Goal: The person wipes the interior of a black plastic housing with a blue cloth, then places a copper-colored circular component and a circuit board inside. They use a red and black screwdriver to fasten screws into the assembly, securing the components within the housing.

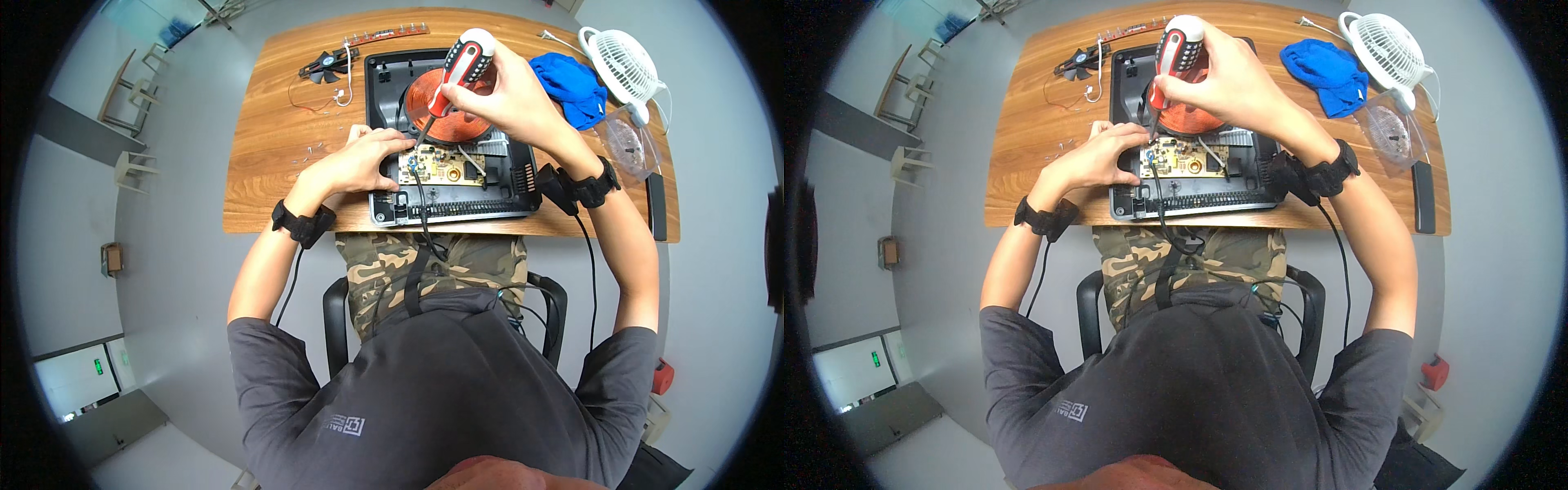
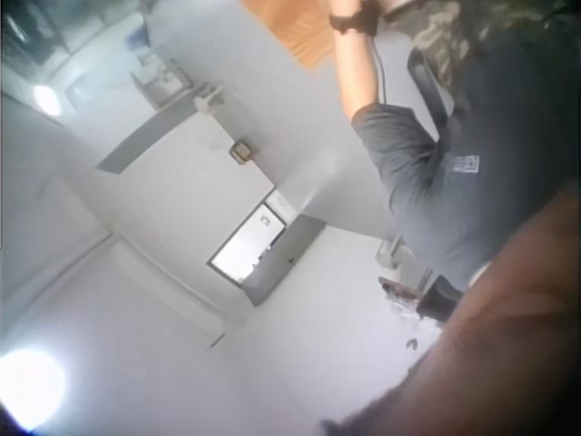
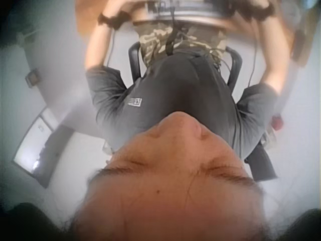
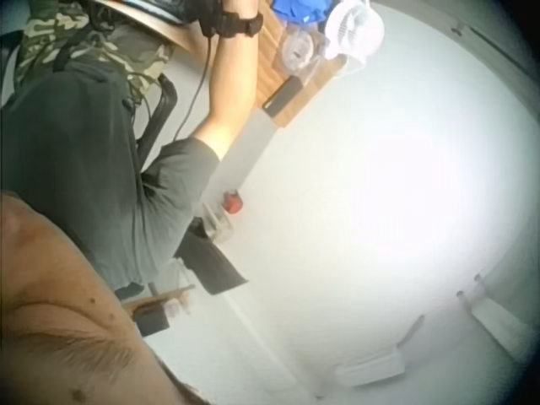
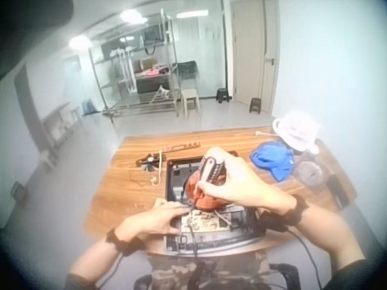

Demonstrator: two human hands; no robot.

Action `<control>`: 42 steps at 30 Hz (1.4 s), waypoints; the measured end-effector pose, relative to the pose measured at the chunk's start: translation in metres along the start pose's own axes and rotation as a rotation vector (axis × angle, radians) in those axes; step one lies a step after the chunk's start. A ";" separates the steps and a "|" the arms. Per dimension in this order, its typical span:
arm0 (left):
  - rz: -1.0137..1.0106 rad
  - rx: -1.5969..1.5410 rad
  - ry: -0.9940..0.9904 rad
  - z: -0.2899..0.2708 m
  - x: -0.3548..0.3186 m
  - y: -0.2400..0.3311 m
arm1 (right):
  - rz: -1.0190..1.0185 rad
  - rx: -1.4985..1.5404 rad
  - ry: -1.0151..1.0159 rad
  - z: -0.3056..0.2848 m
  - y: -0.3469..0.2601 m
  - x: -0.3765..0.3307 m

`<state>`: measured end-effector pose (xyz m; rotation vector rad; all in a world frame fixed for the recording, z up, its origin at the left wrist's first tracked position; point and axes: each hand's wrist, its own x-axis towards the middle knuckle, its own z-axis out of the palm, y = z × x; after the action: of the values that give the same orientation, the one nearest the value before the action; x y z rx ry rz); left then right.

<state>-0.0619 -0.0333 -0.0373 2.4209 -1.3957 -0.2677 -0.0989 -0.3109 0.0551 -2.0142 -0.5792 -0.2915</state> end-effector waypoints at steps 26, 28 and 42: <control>-0.068 -0.089 0.077 0.015 0.000 0.000 | -0.066 -0.005 -0.334 0.055 -0.008 0.002; -0.050 -0.091 0.114 0.018 -0.001 -0.002 | -0.059 0.009 -0.345 0.056 -0.008 0.001; -0.086 -0.139 0.113 0.014 -0.002 0.003 | -0.062 0.030 -0.360 0.062 -0.004 0.001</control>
<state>-0.0699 -0.0360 -0.0490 2.3467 -1.1862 -0.2366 -0.1027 -0.2550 0.0284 -2.0345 -0.8652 0.0467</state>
